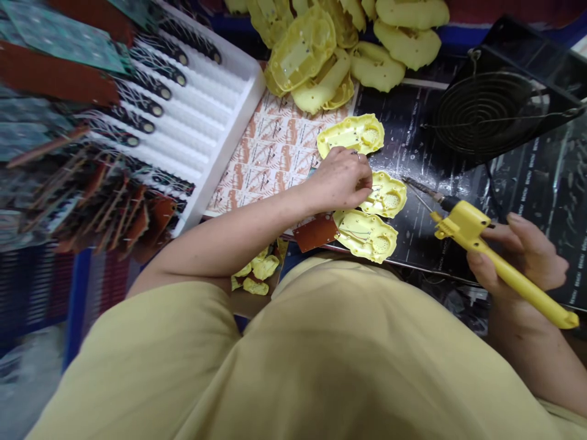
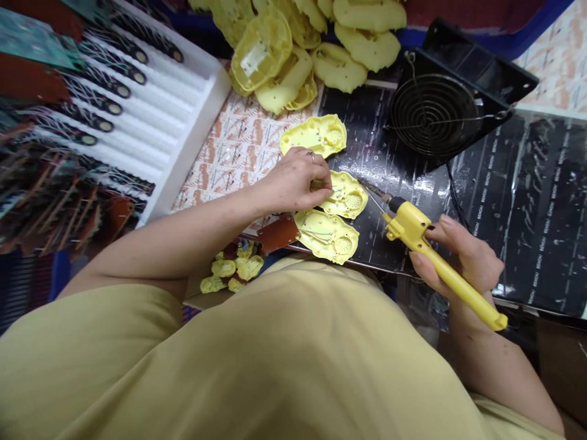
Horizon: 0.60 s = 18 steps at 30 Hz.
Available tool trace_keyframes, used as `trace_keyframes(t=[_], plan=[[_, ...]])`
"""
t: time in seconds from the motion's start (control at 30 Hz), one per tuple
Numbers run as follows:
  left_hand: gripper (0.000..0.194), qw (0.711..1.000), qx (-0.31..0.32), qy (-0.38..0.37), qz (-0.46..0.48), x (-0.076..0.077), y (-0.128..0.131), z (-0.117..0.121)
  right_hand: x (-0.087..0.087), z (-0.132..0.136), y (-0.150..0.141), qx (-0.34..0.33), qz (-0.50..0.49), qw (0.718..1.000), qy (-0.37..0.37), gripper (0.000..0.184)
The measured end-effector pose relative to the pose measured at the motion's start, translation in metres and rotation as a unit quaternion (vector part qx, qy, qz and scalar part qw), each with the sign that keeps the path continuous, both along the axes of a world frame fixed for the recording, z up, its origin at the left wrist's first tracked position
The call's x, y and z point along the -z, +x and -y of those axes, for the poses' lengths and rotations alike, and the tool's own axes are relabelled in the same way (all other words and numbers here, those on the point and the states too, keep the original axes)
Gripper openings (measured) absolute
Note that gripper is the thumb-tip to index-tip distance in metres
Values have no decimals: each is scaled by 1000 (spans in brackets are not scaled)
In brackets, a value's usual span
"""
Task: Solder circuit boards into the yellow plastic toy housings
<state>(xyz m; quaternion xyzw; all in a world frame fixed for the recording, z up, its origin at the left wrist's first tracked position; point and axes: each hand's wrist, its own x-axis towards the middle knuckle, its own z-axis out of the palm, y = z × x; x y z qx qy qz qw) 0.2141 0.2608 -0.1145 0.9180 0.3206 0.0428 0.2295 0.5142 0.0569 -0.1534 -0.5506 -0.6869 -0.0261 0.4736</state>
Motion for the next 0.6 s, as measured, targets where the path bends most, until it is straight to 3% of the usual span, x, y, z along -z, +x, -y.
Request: trace_keyframes(t=[0.13,0.3,0.4,0.6], plan=[[18,1000,1,8,-7,0,1,4,-7,-3,-7,-71,47,995,48,55],[22,1000,-22,12,0,-4,-3,11,-19,-6,-29,-82,-39,994,59,29],[23,1000,-23,-5,9,-6,-6,10,-19,-3,-33,-109,-60,991,54,24],[23,999,-39,-21,-3,-10,-7,9,-19,6,-32,-67,10,998,17,58]])
